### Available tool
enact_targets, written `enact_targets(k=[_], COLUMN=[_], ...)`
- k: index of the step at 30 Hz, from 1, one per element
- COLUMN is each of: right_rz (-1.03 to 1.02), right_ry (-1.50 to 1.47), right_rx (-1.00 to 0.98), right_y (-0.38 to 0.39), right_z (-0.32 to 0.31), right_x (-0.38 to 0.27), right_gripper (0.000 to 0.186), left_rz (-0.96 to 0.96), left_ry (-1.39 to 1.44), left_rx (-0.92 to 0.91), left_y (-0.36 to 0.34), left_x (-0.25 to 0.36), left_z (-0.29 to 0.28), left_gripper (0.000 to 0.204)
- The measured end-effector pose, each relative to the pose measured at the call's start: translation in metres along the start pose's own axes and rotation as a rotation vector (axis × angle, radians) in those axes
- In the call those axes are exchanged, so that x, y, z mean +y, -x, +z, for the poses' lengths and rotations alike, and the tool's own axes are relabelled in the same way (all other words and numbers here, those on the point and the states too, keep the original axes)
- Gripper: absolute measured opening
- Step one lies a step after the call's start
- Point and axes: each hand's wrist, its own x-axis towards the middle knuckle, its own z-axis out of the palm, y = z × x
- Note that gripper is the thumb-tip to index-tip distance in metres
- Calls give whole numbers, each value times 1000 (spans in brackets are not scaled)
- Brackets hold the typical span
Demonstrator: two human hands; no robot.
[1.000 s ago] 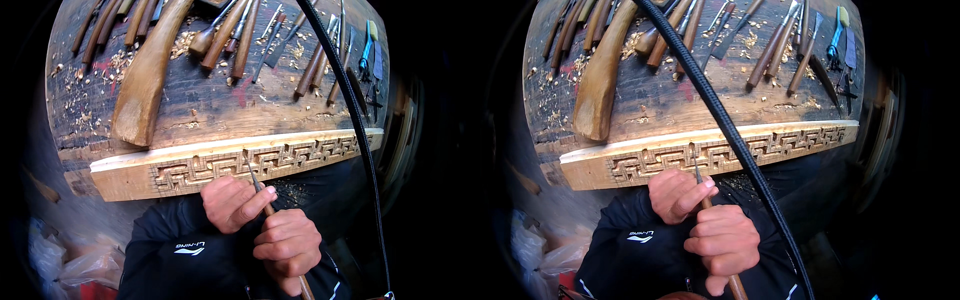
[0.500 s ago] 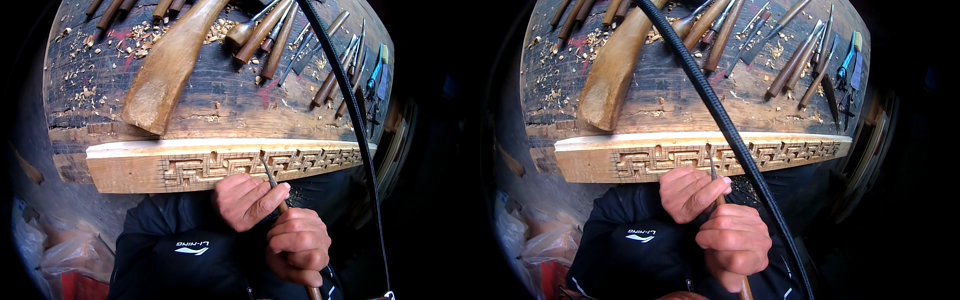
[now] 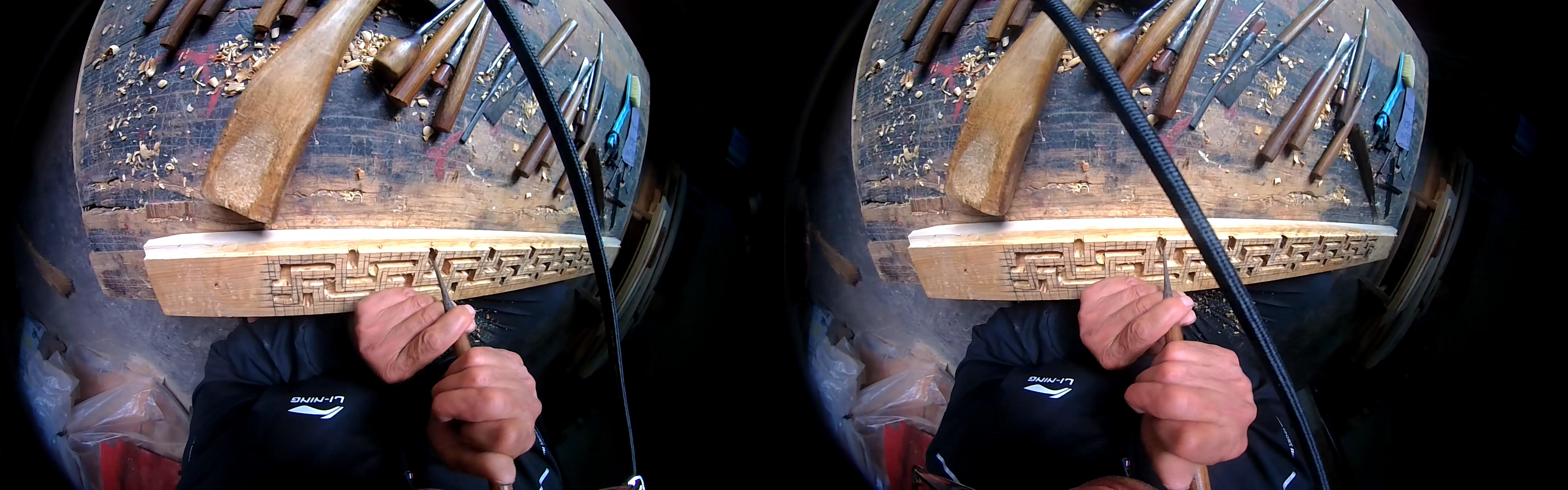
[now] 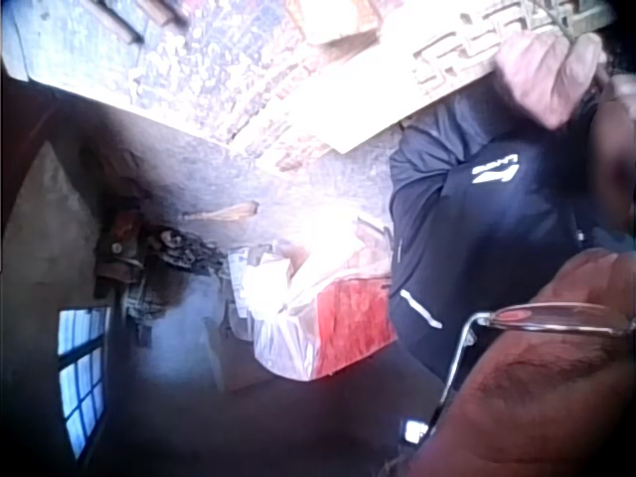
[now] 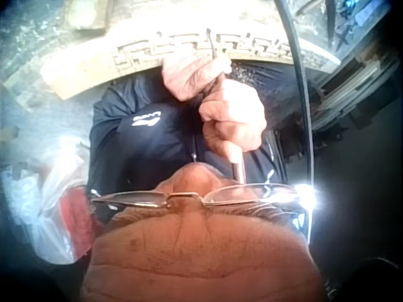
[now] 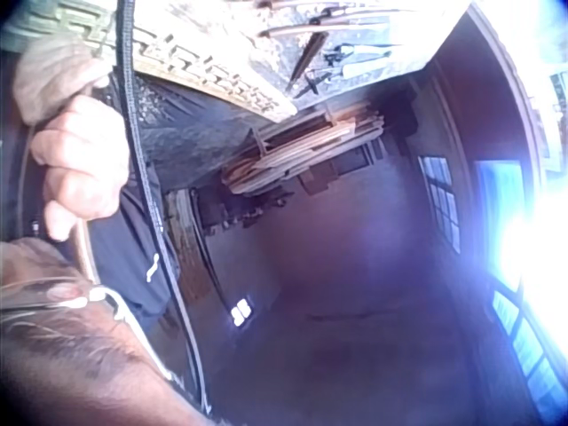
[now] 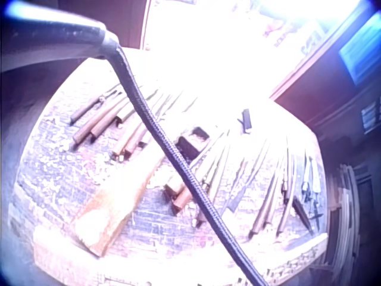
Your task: The person carves a geometric fretwork pattern into a wooden board using a chisel and a mallet. They use various chisels to remove wood chips and refine the design while holding the board on a workbench.
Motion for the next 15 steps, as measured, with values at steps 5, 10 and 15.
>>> enact_targets(k=[5, 10, 15], right_rz=[23, 28, 26], right_ry=[-10, -39, -94], right_rx=[89, 110, 132], right_y=[-5, 1, -5], right_z=[5, -2, -2], right_x=[2, 14, 22], right_gripper=[62, 64, 62], left_rz=[-20, -37, -68], left_ry=[14, 2, -53], left_rx=[-26, -63, -120], left_y=[-1, -3, -8], left_x=[0, 0, 1], left_z=[1, 1, -4], left_gripper=[40, 42, 40])
